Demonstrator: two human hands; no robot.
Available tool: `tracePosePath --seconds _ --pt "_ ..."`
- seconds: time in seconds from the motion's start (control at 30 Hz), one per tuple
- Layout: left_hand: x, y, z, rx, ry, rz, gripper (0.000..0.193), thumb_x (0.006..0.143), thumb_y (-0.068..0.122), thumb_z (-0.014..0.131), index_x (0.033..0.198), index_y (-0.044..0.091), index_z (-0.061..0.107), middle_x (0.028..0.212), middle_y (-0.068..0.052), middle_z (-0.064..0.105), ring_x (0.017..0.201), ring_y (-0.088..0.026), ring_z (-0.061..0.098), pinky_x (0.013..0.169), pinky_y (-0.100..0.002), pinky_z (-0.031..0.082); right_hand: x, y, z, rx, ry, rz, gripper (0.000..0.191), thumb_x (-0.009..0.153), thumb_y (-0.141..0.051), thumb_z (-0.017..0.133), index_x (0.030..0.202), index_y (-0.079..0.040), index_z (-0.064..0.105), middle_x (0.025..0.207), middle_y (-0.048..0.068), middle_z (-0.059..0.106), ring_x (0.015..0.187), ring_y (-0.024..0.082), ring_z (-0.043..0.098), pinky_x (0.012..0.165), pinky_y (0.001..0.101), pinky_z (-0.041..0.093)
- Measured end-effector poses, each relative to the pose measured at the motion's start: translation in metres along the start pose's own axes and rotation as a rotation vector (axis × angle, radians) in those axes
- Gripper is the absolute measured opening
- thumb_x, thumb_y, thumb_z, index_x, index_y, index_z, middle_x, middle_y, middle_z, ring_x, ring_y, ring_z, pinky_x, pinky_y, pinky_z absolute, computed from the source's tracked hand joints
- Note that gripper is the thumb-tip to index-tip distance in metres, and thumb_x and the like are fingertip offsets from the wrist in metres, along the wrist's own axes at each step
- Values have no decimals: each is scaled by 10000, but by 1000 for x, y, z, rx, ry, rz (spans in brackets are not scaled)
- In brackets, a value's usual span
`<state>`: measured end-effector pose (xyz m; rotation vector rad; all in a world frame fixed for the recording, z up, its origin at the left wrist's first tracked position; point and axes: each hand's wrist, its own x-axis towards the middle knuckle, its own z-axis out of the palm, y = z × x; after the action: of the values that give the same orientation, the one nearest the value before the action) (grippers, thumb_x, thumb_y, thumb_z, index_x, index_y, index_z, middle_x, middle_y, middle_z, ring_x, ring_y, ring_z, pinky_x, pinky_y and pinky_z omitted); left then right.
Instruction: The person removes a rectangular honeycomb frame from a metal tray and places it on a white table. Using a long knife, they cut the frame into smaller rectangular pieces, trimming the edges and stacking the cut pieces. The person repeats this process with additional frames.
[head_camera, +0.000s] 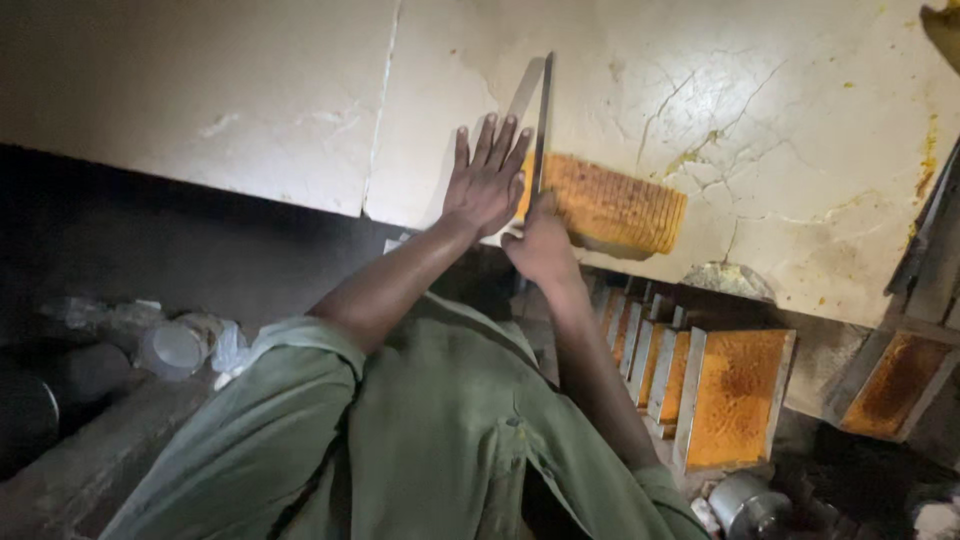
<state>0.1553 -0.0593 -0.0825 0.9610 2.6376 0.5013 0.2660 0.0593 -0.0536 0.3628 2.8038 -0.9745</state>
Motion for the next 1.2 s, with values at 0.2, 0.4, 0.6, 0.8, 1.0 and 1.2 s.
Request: tracePosePath --seconds 0.2,0.4,0.6,0.8,1.0,1.2 --pt "-3 1 5 -34 5 1 647 1063 339 342 1663 146 193 1725 -153 104 1582 -416 -10 1225 -704 -10 -2 1 36 -1 -76 195 743 794 -97 739 1320 91 248 894 333 682 868 525 683 748 551 569" --pt "-3 0 6 3 -2 25 653 1065 335 351 1670 151 185 1730 -155 43 1575 -428 -41 1217 -719 -21 -76 10 44 53 -157 238 663 915 -187 755 1331 49 296 925 308 700 867 514 688 718 568 561" --pt "3 -1 15 3 -52 17 635 1076 330 329 1662 145 169 1724 -158 20 1571 -422 -54 1215 -715 -36 -98 38 91 -48 -293 361 879 905 -166 687 1529 116 136 865 288 711 777 455 708 682 519 568" --pt "0 -12 28 -156 221 -126 659 1112 329 346 1664 13 177 1745 -197 125 1643 -384 36 1336 -616 44 -52 33 57 188 14 229 587 965 -215 708 1377 19 361 923 217 716 806 342 724 673 441 562" --pt "-13 -20 21 -20 126 94 664 1021 399 415 1618 130 306 1697 -243 166 1543 -540 51 1224 -702 35 -88 24 -28 367 197 234 627 930 -231 719 1414 4 396 883 145 704 763 277 719 681 405 576" --pt "10 -79 -15 206 341 -368 733 1049 414 455 1671 86 247 1712 -276 123 1517 -618 55 1156 -804 26 -155 117 -82 375 298 432 441 956 -230 699 1309 -33 520 908 161 636 776 328 627 653 483 505"
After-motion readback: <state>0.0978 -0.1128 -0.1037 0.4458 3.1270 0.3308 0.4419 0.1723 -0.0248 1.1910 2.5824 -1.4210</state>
